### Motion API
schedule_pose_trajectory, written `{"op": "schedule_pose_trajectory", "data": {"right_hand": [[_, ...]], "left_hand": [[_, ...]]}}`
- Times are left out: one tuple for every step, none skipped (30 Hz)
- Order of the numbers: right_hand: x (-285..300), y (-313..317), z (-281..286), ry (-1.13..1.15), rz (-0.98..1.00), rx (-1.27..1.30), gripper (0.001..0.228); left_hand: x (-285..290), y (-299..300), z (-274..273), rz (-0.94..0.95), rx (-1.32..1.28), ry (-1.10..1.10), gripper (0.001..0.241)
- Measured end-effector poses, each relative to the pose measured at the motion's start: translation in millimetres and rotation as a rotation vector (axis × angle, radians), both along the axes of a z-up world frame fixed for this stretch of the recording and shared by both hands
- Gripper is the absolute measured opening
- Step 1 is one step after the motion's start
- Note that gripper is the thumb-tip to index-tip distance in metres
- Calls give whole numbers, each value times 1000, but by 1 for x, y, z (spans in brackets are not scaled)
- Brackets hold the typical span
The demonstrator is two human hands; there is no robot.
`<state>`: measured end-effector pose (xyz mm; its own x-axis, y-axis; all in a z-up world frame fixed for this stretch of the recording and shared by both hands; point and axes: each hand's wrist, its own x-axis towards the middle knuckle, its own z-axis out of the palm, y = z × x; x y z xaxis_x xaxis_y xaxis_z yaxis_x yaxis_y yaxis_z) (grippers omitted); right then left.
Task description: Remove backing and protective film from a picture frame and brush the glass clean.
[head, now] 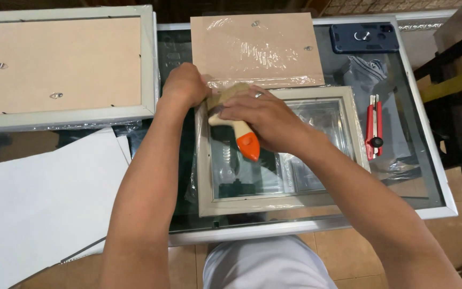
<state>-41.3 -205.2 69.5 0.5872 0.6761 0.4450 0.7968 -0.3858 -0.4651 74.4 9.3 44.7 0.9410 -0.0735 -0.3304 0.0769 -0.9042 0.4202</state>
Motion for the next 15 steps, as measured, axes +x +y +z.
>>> {"op": "schedule_pose_trajectory", "data": {"right_hand": [[5, 4, -12, -61, -26, -71, 38], [-9, 4, -5, -60, -27, -71, 38], [-24, 6, 2, 7, 21, -100, 33], [-39, 7, 9, 74, 70, -129, 29], [-58, 4, 21, 72, 71, -131, 29], [-77, 0, 33, 181, 152, -119, 27], [-96, -3, 44, 289, 231, -106, 27], [-99, -10, 48, 287, 229, -106, 27], [-102, -17, 52, 440, 237, -43, 23], [-105, -24, 55, 593, 244, 21, 24], [-101, -32, 47, 589, 242, 24, 24], [-97, -41, 39, 659, 77, 149, 25], [-93, -50, 31, 723, -94, 276, 30], [-81, -55, 32, 719, -99, 282, 30], [-70, -60, 33, 684, -178, 351, 28]], "left_hand": [[-1, -2, 1, -9, -13, -2, 42], [-2, -4, 2, -10, -13, -1, 42], [-5, -4, 4, 4, -7, -8, 42], [-7, -5, 7, 18, -1, -15, 43], [-7, -5, 6, 19, -2, -17, 43], [-7, -6, 5, 31, -14, -35, 42], [-7, -8, 4, 41, -25, -53, 41], [-5, -8, 0, 39, -26, -55, 41], [-3, -7, -4, 38, -20, -86, 38], [-2, -7, -8, 37, -14, -117, 35], [-17, -12, 2, 34, -12, -121, 35], [-32, -17, 13, 40, -135, -121, 27], [-47, -24, 24, 41, -258, -119, 20], [-61, -26, 25, 33, -255, -121, 20], [-76, -30, 25, 14, -730, 67, 48]]}}
